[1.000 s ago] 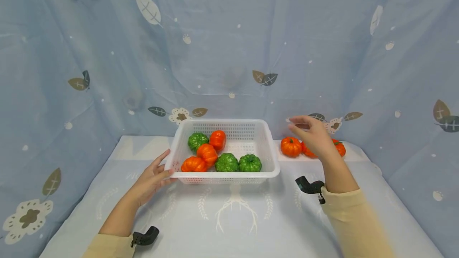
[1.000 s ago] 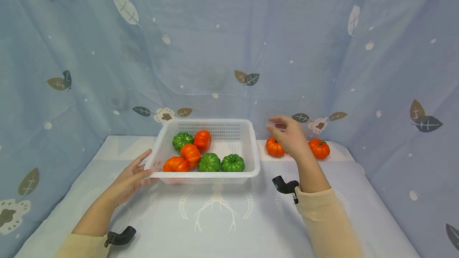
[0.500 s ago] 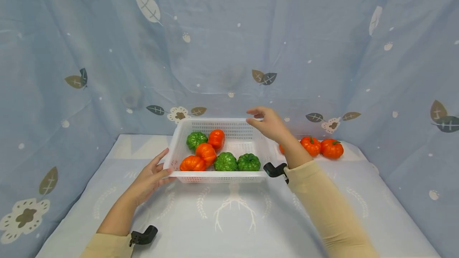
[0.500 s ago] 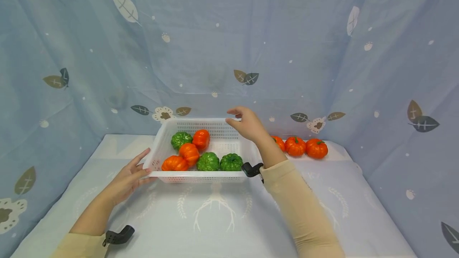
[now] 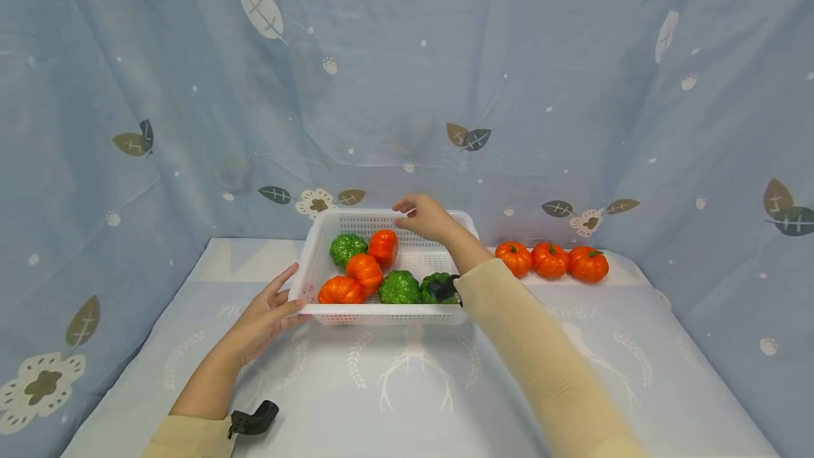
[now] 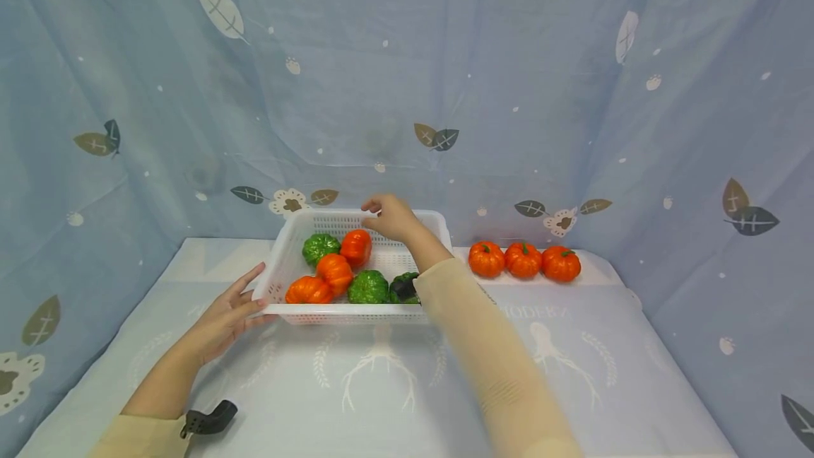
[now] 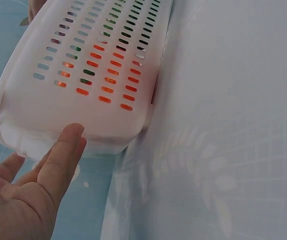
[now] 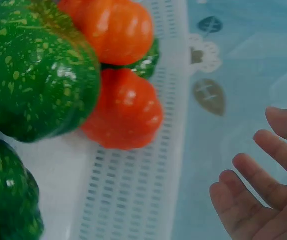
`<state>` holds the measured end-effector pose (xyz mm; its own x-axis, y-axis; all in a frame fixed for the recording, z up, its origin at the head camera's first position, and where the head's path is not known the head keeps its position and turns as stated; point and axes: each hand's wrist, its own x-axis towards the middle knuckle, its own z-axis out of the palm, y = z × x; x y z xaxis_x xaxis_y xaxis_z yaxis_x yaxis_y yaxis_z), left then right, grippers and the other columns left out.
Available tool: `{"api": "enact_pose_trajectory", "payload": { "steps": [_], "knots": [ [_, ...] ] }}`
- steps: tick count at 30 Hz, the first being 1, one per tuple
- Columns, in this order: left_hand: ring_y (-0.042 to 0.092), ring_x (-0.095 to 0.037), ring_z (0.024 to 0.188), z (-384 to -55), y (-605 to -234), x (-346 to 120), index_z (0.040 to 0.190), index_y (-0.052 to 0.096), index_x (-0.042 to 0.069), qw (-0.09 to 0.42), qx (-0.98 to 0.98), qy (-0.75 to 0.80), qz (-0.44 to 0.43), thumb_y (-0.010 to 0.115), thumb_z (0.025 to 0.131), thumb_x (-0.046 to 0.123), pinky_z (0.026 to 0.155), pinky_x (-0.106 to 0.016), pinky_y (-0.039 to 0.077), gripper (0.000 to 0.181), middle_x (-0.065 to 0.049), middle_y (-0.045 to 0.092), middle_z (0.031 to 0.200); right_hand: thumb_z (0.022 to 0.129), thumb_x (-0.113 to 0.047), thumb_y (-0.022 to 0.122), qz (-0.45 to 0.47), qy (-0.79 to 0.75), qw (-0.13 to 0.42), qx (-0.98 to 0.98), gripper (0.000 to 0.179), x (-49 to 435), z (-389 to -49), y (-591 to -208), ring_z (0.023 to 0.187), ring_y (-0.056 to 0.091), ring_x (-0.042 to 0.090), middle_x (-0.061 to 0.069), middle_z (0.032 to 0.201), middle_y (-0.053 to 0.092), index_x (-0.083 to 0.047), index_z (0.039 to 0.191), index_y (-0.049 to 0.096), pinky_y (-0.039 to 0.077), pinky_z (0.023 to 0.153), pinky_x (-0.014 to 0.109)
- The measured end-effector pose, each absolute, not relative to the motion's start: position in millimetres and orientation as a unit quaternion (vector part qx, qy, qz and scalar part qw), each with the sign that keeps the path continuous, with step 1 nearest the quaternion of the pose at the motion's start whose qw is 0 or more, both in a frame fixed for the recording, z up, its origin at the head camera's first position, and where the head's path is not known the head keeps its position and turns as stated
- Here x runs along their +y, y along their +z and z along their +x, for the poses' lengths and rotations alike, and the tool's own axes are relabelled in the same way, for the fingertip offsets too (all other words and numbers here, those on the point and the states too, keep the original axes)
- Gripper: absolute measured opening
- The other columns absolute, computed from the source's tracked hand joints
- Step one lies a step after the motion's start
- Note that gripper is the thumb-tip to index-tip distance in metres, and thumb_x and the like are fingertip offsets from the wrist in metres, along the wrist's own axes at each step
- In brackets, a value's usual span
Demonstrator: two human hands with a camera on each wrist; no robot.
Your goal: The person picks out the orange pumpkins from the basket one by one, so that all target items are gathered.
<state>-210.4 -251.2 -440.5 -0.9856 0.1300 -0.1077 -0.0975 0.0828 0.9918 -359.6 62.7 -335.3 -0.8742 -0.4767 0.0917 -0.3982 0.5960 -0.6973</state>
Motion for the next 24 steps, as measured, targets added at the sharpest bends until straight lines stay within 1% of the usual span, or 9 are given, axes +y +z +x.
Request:
{"api": "enact_pose_trajectory", "payload": {
  "steps": [6,11,15,19,24],
  "knots": [
    [0.050,-0.040,0.128,-213,-441,-248,0.163,0.009,0.027,0.087,0.731,0.677,0.011,0.064,0.099,0.018,0.102,-0.049,0.048,0.085,-0.027,0.029,0.157,0.094,-0.012,0.067,-0.236,-0.371,0.086,0.894,0.036,52,-372,-351,0.122,0.056,0.033,0.021,0.131,0.060,0.001,0.128,0.064,0.050,0.101,0.043],
    [0.049,-0.041,0.129,-215,-439,-247,0.163,0.008,0.028,0.085,0.733,0.675,0.006,0.065,0.099,0.019,0.102,-0.049,0.048,0.086,-0.026,0.029,0.157,0.095,-0.016,0.068,-0.216,-0.369,0.116,0.896,0.040,45,-380,-364,0.125,0.054,0.033,0.019,0.133,0.059,-0.001,0.132,0.062,0.049,0.103,0.045],
    [0.048,-0.042,0.130,-213,-437,-248,0.163,0.008,0.027,0.085,0.736,0.672,0.009,0.064,0.099,0.018,0.102,-0.049,0.048,0.086,-0.027,0.028,0.157,0.096,-0.019,0.068,-0.202,-0.368,0.135,0.898,0.044,40,-383,-373,0.127,0.052,0.034,0.019,0.137,0.056,-0.003,0.135,0.059,0.047,0.105,0.046],
    [0.051,-0.039,0.127,-210,-439,-251,0.163,0.007,0.026,0.087,0.739,0.668,0.016,0.064,0.099,0.018,0.102,-0.049,0.048,0.085,-0.028,0.028,0.157,0.096,-0.022,0.068,-0.194,-0.364,0.145,0.899,0.047,36,-382,-379,0.129,0.050,0.034,0.020,0.141,0.052,-0.004,0.138,0.057,0.046,0.106,0.047],
    [0.053,-0.037,0.125,-210,-440,-253,0.163,0.008,0.025,0.089,0.734,0.673,0.020,0.064,0.099,0.018,0.103,-0.050,0.047,0.086,-0.028,0.030,0.156,0.096,-0.022,0.069,-0.179,-0.374,0.141,0.899,0.049,33,-381,-386,0.130,0.048,0.034,0.020,0.143,0.051,-0.005,0.140,0.055,0.044,0.108,0.049]
  ]
}}
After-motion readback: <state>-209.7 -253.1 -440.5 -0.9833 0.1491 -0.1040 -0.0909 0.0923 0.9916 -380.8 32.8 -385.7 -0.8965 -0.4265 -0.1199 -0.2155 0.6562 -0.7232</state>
